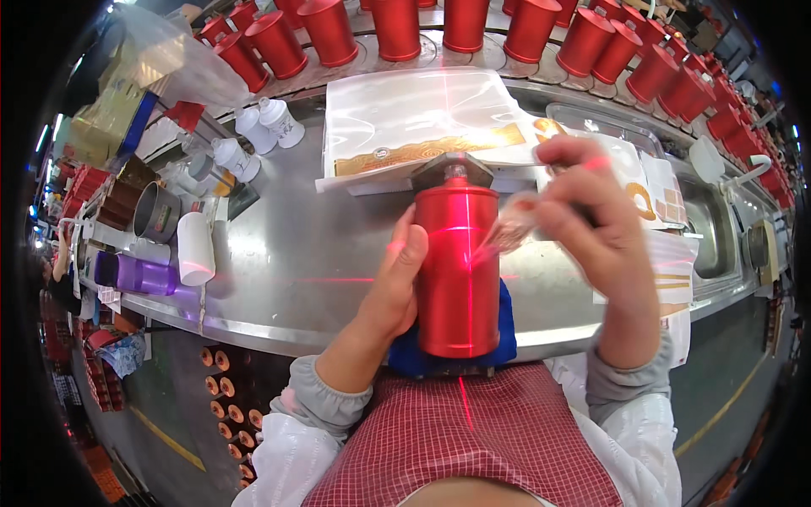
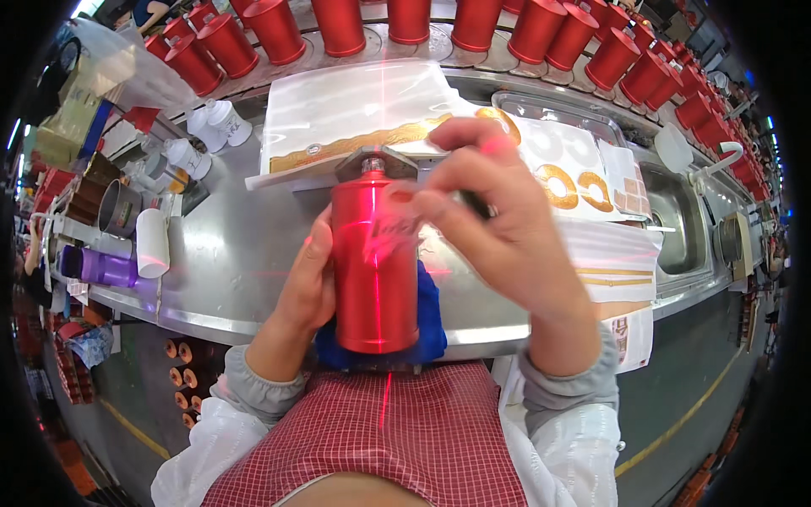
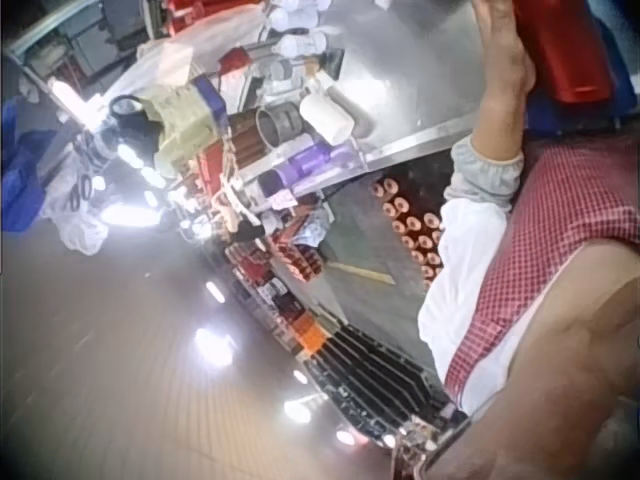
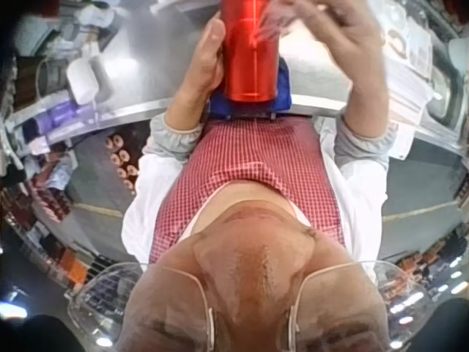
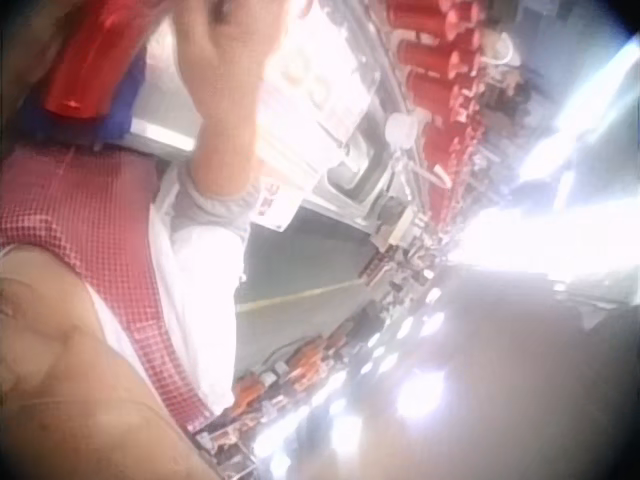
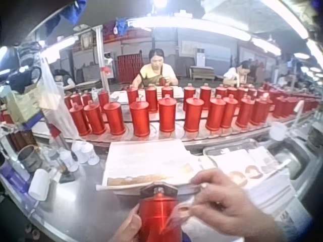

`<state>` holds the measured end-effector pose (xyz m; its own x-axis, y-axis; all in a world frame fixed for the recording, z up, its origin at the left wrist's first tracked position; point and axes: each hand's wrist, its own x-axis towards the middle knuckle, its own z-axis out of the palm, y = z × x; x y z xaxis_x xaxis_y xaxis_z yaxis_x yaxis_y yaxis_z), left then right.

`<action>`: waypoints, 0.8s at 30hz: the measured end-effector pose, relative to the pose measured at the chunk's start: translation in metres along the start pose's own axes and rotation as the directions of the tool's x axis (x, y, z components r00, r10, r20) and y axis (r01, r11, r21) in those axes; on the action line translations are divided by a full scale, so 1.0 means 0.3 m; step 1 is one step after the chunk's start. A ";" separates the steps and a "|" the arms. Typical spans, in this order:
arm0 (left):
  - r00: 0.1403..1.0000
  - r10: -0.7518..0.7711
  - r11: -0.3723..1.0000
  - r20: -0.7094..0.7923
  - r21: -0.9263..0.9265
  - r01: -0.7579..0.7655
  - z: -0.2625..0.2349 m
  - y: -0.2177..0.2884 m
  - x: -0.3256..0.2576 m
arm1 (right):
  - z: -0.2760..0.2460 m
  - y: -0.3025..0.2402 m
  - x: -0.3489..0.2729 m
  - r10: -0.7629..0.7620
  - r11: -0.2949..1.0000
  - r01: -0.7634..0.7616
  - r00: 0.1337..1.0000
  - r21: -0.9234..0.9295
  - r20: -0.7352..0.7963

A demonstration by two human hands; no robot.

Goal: The person applies gold decorative stickers to a red cylindrical container. They first wipe the container's surface with a green cloth, then peel a sticker from a sheet and carefully align it on the container. The person uses a small tool to smooth the sticker and remove air bubbles, ensuring it adheres flatly to the curved surface.

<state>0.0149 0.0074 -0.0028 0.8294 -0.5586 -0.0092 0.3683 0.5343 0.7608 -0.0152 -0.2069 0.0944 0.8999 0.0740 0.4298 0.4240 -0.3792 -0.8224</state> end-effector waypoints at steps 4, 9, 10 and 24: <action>0.989 0.138 0.982 -0.045 0.139 -0.130 0.009 -0.006 -0.009 | 0.140 0.120 -0.014 -0.019 0.992 0.024 0.999 -0.122 0.043; 0.984 0.150 0.930 -0.096 0.352 -0.107 0.027 -0.012 -0.006 | 0.183 0.146 -0.021 0.033 0.996 -0.036 0.999 -0.083 -0.037; 0.983 0.147 0.935 -0.114 0.339 -0.100 0.026 -0.011 -0.005 | 0.189 0.155 -0.021 0.032 0.996 -0.036 0.998 -0.083 -0.053; 0.991 0.097 0.951 -0.089 0.303 -0.066 0.032 0.010 -0.002 | 0.216 0.213 -0.045 0.172 0.983 -0.159 0.970 0.089 -0.172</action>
<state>0.0114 0.0033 0.0056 0.8953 -0.4453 0.0074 0.1680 0.3531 0.9204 0.0065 -0.1725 0.0119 0.9284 -0.1518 0.3392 0.2832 -0.3023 -0.9102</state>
